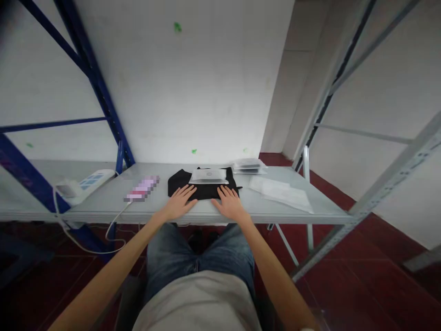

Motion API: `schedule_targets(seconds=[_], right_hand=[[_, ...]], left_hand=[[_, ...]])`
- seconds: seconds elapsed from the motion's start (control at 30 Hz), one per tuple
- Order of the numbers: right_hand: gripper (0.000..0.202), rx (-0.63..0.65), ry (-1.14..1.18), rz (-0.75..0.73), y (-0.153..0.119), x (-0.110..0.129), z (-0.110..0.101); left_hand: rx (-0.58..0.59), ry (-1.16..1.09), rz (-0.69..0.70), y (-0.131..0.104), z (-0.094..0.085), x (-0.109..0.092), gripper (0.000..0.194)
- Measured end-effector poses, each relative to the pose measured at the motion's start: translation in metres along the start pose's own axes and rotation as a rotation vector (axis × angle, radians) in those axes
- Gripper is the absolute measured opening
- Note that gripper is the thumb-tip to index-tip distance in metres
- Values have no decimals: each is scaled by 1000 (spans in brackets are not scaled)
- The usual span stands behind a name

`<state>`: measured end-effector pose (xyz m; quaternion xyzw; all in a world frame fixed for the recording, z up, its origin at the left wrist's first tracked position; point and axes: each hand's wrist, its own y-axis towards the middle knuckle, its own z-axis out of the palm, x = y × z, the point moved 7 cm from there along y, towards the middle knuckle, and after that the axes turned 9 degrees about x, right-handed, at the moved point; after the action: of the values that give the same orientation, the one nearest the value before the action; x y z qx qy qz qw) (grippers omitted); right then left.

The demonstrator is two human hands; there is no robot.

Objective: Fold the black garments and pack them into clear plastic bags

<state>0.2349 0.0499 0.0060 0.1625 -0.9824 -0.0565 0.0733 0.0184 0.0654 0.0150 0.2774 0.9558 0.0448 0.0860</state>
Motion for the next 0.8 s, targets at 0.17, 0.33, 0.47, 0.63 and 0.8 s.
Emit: schedule_targets(seconds=[0.17,0.33,0.47,0.63,0.8], right_hand=[[75,4,2,6,-1,0,0],[75,-1,1,0,0,0,0],[76,0,7,3,0,0,0],[75,-9,-7,0,0,0,0],[74,-3,-4,4,0,1,-1]], left_hand=[[2,3,4,1,1,0,67],[-11,0,7,0,1,0,66],[-12,8,3,0,0,0,66],[10,0,-5,-1,0,-1,68],[9,5,-11,0,0,-1,67]])
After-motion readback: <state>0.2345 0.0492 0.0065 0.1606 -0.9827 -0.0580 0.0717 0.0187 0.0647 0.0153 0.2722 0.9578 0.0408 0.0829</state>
